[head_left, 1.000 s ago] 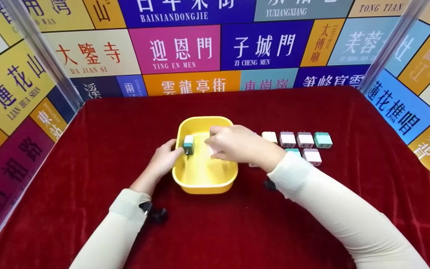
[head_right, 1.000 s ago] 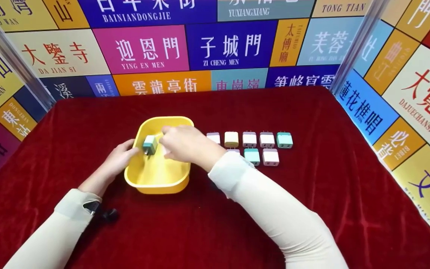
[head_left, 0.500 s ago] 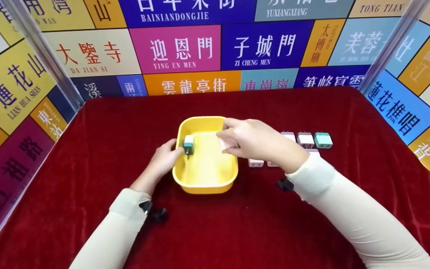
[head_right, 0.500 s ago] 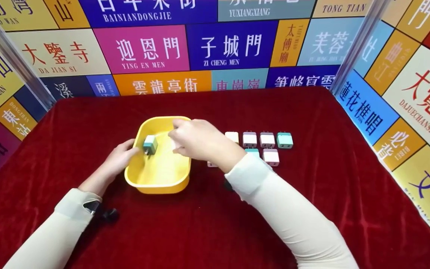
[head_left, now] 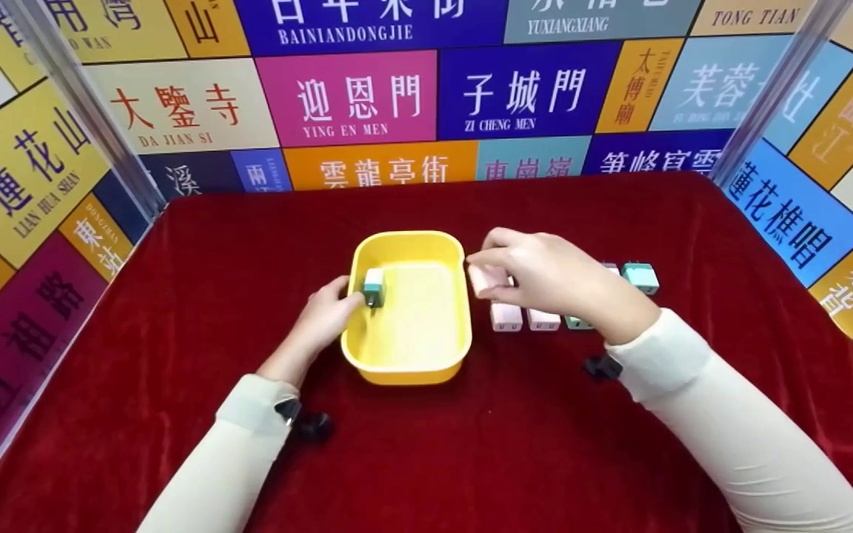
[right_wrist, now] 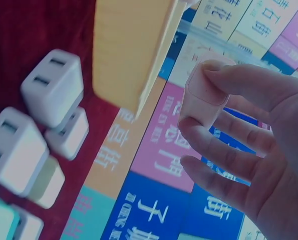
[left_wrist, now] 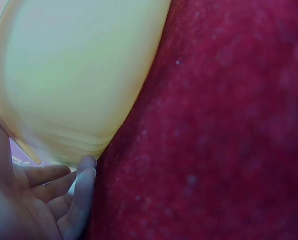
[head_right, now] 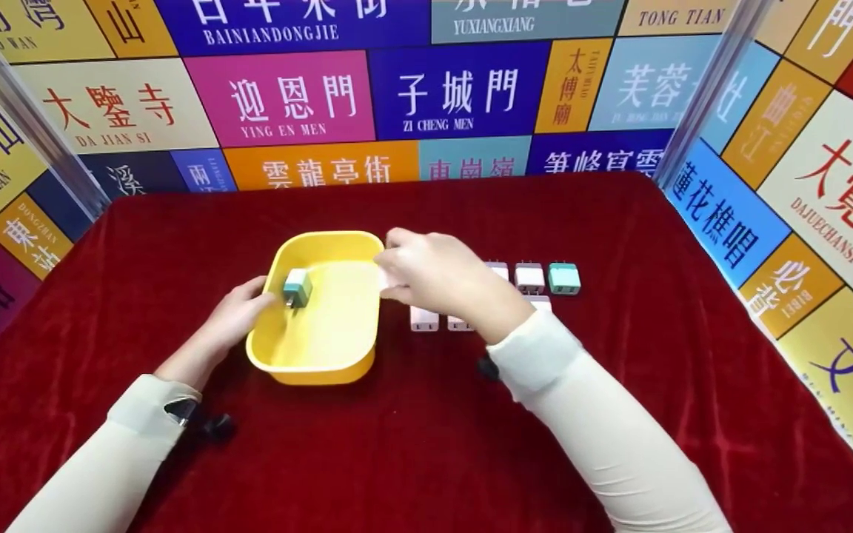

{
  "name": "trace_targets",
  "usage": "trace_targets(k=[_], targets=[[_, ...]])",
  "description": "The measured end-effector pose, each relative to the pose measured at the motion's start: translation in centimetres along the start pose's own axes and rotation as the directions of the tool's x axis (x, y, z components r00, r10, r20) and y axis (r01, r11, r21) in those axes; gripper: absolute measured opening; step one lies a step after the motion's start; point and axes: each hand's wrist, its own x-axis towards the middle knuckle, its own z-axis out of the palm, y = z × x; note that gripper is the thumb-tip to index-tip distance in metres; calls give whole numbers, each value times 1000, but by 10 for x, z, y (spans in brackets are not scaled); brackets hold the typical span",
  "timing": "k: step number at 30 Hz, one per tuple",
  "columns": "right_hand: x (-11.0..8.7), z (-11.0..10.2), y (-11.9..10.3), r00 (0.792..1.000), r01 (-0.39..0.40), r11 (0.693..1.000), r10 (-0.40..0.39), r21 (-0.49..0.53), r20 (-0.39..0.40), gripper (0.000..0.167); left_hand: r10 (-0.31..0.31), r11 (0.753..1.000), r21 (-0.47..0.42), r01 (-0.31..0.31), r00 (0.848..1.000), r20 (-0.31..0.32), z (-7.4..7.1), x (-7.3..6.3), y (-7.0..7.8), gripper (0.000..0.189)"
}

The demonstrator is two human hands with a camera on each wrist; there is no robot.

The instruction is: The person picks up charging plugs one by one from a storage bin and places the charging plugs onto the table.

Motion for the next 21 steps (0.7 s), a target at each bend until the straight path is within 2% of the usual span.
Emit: trace_targets(k=[9, 21], targets=[[-24, 4, 25, 998, -63, 998, 63, -17, -2, 41, 4, 1000, 1, -4, 1000, 0, 0, -1, 0, 57], [-53, 6, 40, 992, -121, 992, 122, -48, 29, 45, -2, 1000, -13, 2, 1000, 4, 0, -1, 0, 55]])
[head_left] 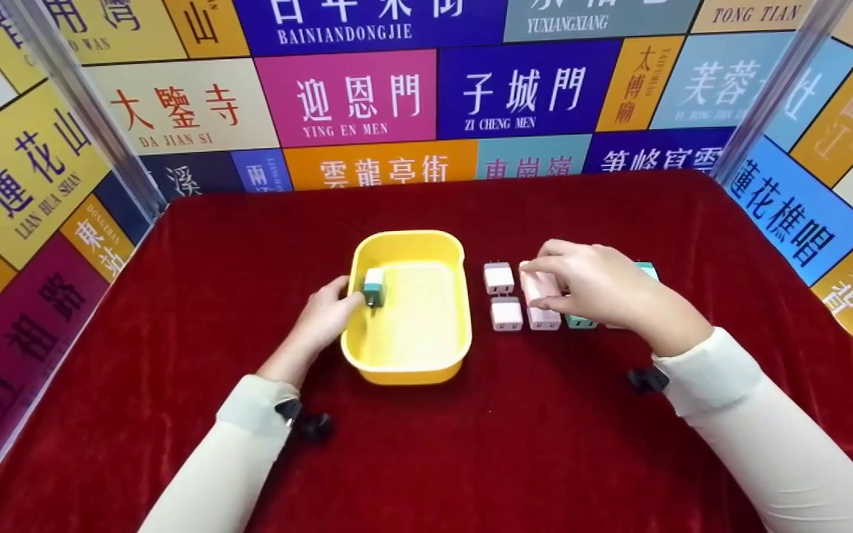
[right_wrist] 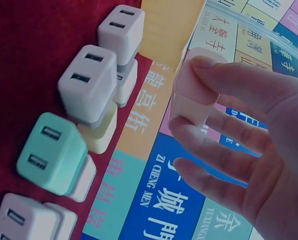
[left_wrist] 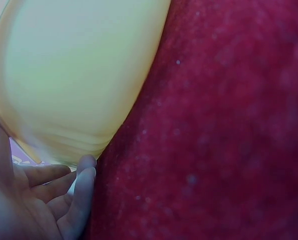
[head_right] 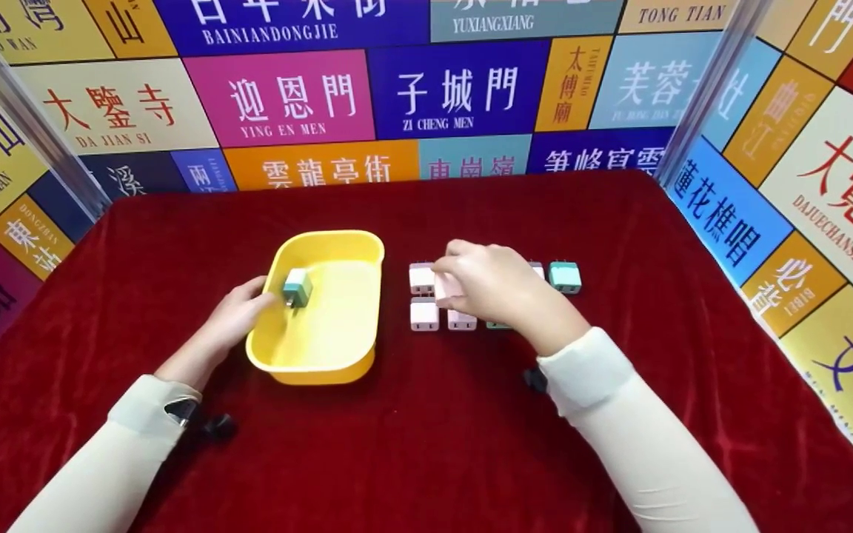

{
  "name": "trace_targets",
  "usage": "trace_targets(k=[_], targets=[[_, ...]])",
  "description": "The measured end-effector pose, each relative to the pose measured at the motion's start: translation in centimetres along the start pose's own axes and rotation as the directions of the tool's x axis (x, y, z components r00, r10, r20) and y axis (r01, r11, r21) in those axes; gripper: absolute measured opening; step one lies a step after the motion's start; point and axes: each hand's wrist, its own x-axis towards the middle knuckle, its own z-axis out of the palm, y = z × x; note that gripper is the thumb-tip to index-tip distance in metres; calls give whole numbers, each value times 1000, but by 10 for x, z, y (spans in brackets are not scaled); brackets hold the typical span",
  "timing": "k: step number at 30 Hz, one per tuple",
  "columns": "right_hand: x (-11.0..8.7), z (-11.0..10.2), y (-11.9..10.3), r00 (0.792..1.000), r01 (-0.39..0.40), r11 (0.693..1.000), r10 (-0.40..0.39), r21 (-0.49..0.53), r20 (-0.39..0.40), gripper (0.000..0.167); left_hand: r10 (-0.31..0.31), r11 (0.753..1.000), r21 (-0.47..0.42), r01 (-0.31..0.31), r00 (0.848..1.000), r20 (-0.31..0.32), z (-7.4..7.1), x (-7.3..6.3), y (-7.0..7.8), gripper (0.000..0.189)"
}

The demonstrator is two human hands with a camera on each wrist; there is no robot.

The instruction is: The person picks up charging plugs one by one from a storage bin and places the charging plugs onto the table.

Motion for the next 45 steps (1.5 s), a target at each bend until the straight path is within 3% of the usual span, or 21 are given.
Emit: trace_targets(k=[8, 17, 26, 34, 45], targets=[[-17, 1, 9, 1000, -8, 1000, 8, -4, -23, 39, 5, 1000, -11, -5, 1000, -5, 0, 0, 0, 56], [-36, -4, 27, 997, -78, 997, 78, -4, 20, 41, -5, 1000, -11, 5, 1000, 7, -1, -2, 2, 55], [-54, -15, 47, 982, -173, 985, 172, 16, 74, 40, 0, 1000, -17, 1, 1000, 3, -1, -1, 1, 55], [-70, -26, 61, 957, -274, 961, 270, 26, 106, 40, 1, 1000, -9, -1, 1000, 1, 0, 0, 1, 55], [-88, -24, 82, 942, -304, 953, 299, 10, 155, 43, -3, 1000, -6, 3, 1000, 2, -1, -1, 1, 56]])
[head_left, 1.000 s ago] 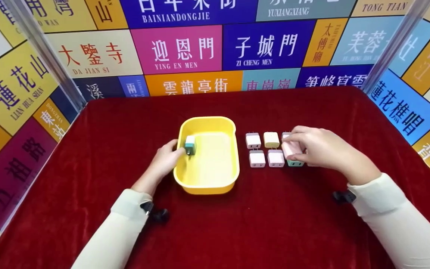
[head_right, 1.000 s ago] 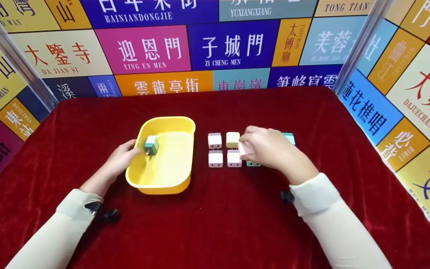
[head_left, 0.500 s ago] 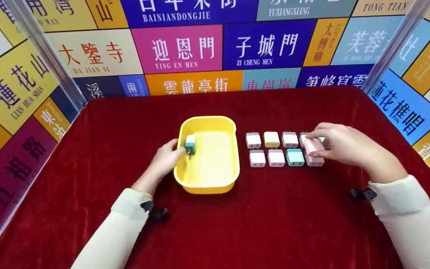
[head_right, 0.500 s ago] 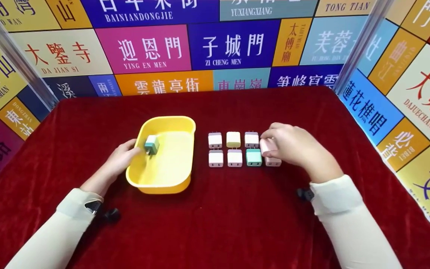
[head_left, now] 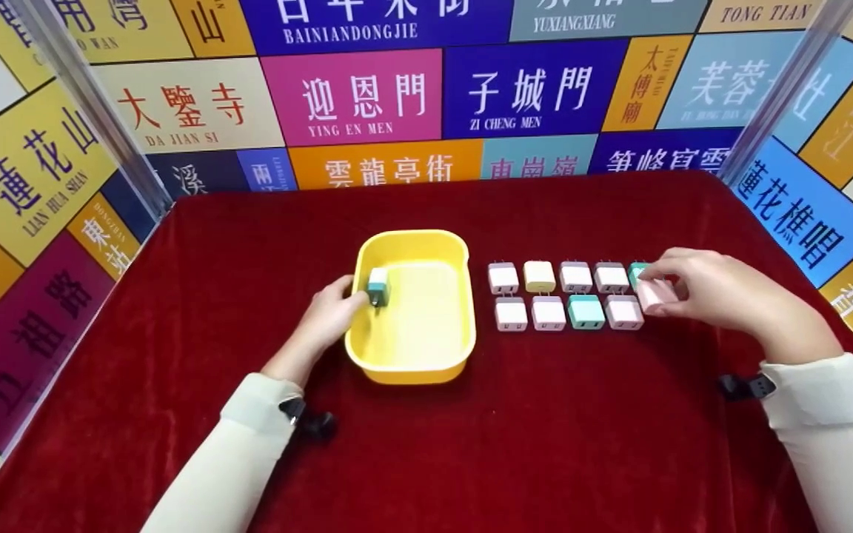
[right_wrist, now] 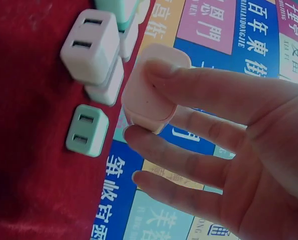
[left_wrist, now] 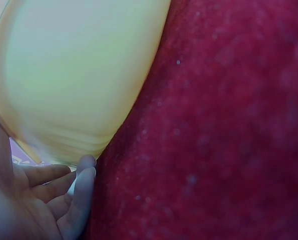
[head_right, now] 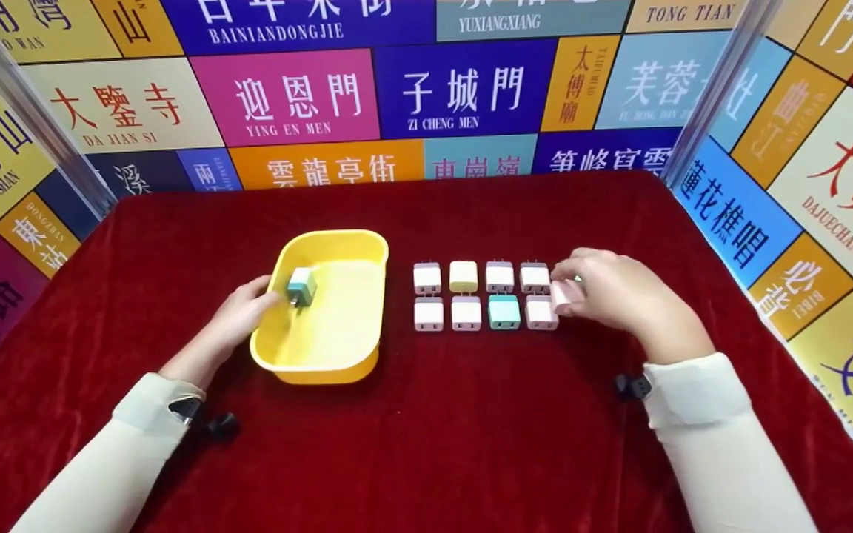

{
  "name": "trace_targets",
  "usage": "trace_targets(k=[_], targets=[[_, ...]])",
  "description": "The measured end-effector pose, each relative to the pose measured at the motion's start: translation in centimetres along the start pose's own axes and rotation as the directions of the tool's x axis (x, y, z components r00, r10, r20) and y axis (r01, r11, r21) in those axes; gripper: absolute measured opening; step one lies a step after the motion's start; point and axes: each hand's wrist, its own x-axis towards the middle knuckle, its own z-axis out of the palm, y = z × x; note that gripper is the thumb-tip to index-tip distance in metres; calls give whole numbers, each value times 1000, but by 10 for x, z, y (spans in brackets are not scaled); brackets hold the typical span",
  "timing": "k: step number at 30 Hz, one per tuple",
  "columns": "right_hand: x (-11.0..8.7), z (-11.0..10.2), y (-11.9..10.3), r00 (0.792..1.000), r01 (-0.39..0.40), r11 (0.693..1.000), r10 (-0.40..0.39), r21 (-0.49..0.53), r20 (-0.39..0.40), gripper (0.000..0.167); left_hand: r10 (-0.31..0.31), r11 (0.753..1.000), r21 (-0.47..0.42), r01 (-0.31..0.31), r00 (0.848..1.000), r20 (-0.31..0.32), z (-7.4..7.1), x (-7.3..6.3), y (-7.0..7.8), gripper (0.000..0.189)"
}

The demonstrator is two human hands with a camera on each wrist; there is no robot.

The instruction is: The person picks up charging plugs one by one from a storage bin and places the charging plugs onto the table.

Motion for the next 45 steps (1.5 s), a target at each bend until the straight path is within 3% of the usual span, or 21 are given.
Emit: trace_targets(k=[8, 21, 45], targets=[[-2, 4, 8, 1000, -27, 1000, 27, 4, 11, 41, -10, 1000, -14, 10, 1000, 11, 0, 0, -1, 56], [-4, 18, 20, 1000, -11, 1000, 11, -16, -25, 36, -11, 1000, 7, 11, 1000, 6, 0, 1, -1, 56], [1, 33, 30, 1000, -8, 1000, 8, -28, -1, 34, -1, 1000, -4, 1, 1000, 2, 1, 2, -2, 54]])
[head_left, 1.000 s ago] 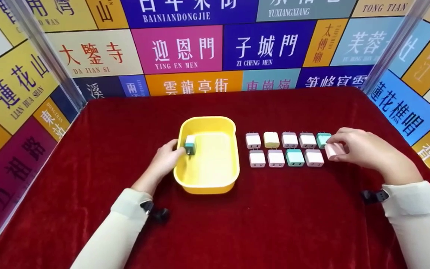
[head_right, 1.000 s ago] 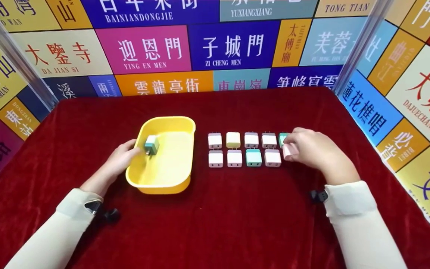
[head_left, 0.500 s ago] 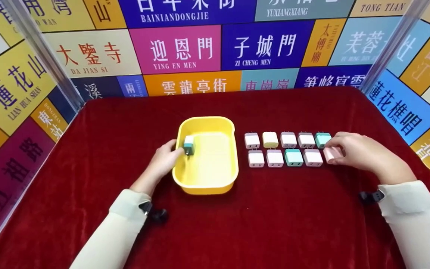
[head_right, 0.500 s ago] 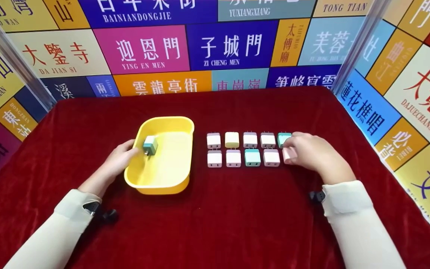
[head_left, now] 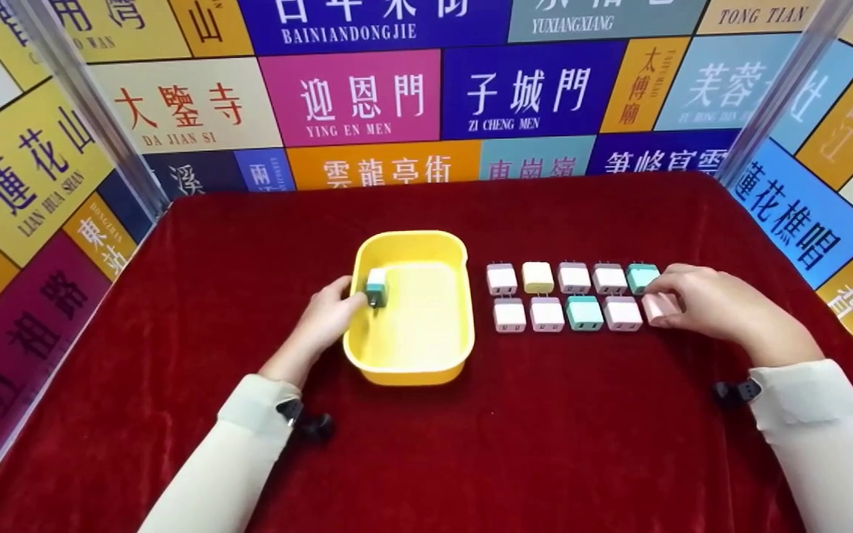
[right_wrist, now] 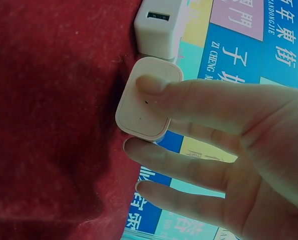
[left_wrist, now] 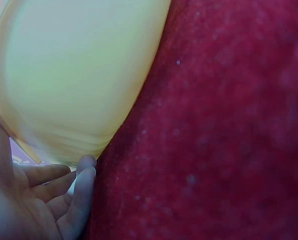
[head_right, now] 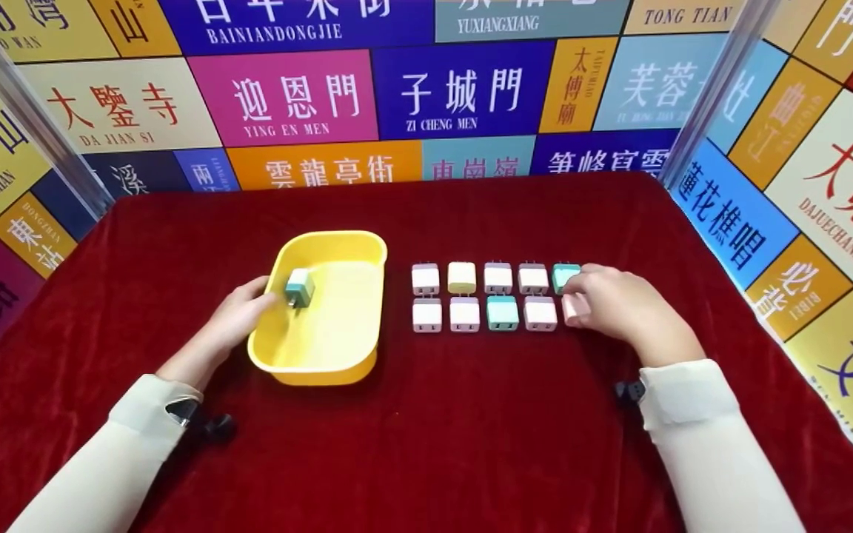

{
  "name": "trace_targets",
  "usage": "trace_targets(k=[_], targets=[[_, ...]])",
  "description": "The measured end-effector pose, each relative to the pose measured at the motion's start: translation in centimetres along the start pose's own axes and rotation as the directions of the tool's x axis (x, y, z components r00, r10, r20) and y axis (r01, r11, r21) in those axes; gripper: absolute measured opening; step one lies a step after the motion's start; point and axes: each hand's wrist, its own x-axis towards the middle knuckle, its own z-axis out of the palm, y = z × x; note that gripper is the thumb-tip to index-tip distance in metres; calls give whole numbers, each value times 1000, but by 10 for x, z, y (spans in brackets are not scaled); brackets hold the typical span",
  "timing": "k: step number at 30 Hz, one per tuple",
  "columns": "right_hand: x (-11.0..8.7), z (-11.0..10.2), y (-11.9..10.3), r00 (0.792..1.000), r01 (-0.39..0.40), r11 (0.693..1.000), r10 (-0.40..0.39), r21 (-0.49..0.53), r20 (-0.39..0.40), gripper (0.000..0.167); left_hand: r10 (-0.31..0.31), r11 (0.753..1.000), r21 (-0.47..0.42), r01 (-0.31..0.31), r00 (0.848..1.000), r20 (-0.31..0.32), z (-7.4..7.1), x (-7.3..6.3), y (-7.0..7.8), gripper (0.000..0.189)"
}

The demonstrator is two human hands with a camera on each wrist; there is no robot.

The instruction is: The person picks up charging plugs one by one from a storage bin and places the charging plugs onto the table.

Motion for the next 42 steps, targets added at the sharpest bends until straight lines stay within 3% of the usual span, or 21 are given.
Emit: trace_targets(k=[7, 11, 13, 18, 21, 42], targets=[[1, 3, 0, 1000, 15, 1000, -15, -16, -17, 31, 39, 999, 10, -39, 999, -26, 1, 9, -12, 51], [1, 5, -1, 1000, 13, 1000, -13, -6, -7, 30, 18, 1000, 9, -17, 1000, -17, 1, 6, -7, 51], [1, 6, -1, 1000, 9, 1000, -9, -2, -1, 31, 15, 1000, 18, -14, 999, -29, 3, 14, -16, 51], [2, 6, -2, 1000, 18, 1000, -18, 0, -4, 31, 5, 1000, 23, -5, 1000, -27, 2, 13, -14, 54], [2, 6, -1, 1000, 29, 1000, -29, -4, -8, 30, 11, 1000, 8, -11, 1000, -12, -1, -1, 0, 55], [1, 7, -1, 1000, 2, 1000, -2, -1, -5, 31, 18, 1000, 14, -18, 1000, -20, 0, -1, 0, 52]])
